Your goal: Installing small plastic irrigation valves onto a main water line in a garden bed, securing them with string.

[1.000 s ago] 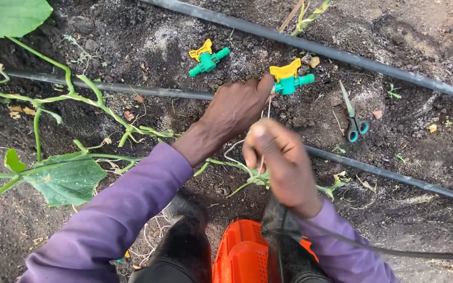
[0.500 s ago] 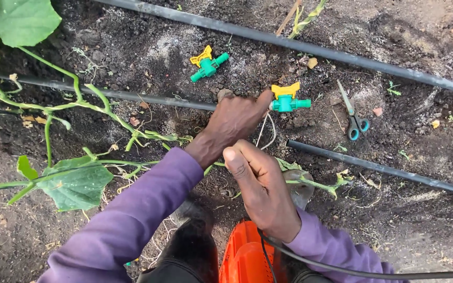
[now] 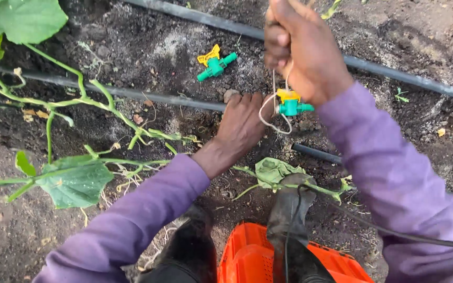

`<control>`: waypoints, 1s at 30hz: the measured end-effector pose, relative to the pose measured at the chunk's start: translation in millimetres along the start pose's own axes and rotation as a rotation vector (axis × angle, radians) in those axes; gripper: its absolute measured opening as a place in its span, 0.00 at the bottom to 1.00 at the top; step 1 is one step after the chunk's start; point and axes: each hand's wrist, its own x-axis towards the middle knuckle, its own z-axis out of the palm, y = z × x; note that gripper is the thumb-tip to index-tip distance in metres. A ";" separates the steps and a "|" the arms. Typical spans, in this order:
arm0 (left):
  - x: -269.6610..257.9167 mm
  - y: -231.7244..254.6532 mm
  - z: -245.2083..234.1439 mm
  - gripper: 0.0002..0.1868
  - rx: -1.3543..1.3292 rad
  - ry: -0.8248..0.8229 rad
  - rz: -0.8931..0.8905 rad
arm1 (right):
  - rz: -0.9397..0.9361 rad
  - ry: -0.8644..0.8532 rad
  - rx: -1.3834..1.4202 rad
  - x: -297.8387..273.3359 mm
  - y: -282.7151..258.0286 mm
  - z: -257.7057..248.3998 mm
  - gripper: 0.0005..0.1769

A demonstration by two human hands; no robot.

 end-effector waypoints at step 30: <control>-2.1 -12.5 -50.4 0.11 -0.080 -0.146 0.258 | 0.070 -0.003 -0.441 81.4 59.6 -12.3 0.16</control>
